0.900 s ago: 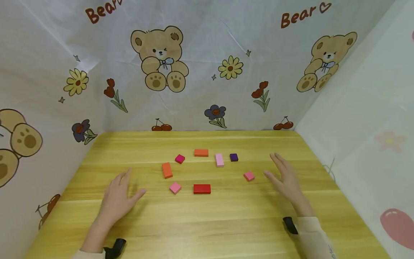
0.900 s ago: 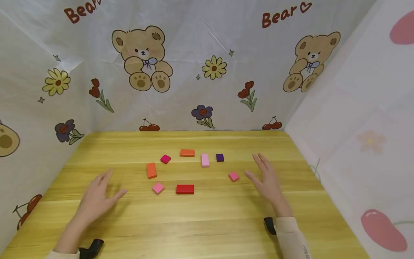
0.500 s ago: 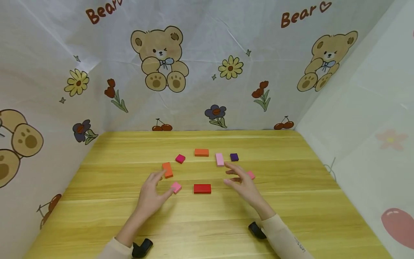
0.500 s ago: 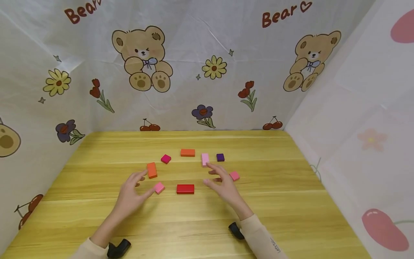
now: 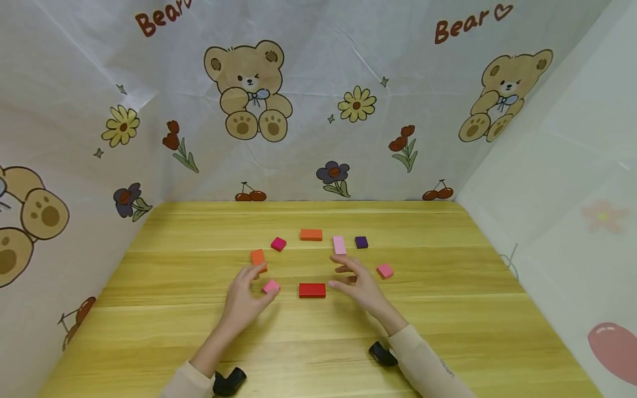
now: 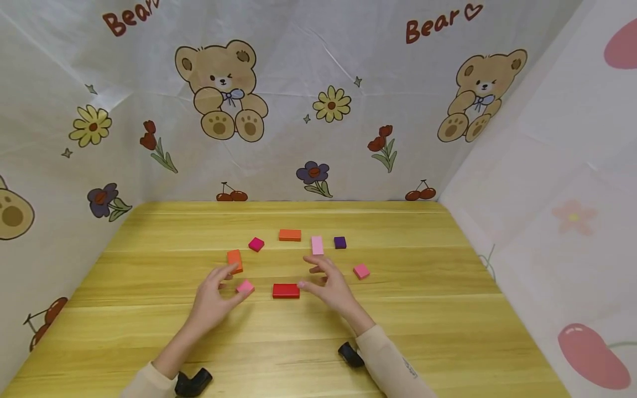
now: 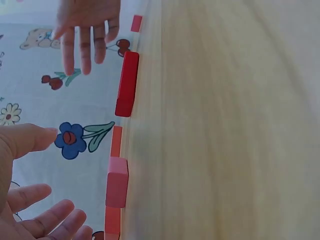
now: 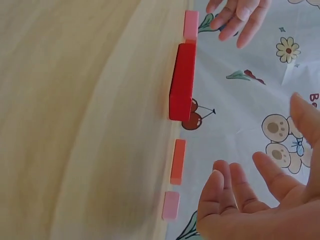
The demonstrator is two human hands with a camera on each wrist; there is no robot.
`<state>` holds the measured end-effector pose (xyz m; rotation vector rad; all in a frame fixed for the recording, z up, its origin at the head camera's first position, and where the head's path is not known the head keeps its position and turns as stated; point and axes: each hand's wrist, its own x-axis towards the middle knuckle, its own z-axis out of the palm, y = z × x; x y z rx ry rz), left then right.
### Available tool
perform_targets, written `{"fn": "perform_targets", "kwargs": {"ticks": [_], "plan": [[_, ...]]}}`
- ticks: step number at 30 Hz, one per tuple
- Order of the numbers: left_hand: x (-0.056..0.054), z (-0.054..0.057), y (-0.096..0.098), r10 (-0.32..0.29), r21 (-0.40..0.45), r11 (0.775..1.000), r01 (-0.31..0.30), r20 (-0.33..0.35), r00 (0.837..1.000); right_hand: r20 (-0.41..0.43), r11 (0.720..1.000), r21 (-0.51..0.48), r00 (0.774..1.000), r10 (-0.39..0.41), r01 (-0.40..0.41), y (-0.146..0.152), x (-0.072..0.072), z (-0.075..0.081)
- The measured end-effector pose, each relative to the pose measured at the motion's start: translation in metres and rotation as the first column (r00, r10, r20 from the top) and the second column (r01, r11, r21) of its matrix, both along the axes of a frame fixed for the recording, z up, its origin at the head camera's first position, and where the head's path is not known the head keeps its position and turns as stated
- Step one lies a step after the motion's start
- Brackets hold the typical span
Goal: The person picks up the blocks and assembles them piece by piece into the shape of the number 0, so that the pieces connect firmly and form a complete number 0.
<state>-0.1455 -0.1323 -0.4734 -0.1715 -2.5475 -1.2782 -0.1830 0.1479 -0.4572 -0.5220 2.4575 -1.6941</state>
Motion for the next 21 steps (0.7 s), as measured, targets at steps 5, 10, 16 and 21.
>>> {"fn": "perform_targets", "kwargs": {"ticks": [5, 10, 16, 21], "plan": [[0.0, -0.003, 0.003, 0.001, 0.011, 1.0, -0.001, 0.014, 1.0, 0.039, 1.0, 0.017, 0.999, 0.015, -0.015, -0.007, 0.007, 0.012], [-0.001, -0.007, 0.005, 0.004, 0.018, 1.0, -0.005, 0.033, 0.999, 0.046, 1.0, 0.026, 0.999, 0.015, -0.016, -0.01, 0.013, 0.022], [-0.002, -0.012, 0.006, 0.003, 0.037, 0.999, -0.005, 0.055, 0.999, 0.01, 0.999, 0.052, 1.0, 0.011, -0.011, -0.007, 0.0, -0.013], [-0.003, -0.016, 0.006, 0.005, 0.059, 0.998, -0.008, 0.052, 0.999, 0.0, 0.997, 0.071, 1.0, 0.016, -0.016, -0.007, -0.002, -0.023]]}}
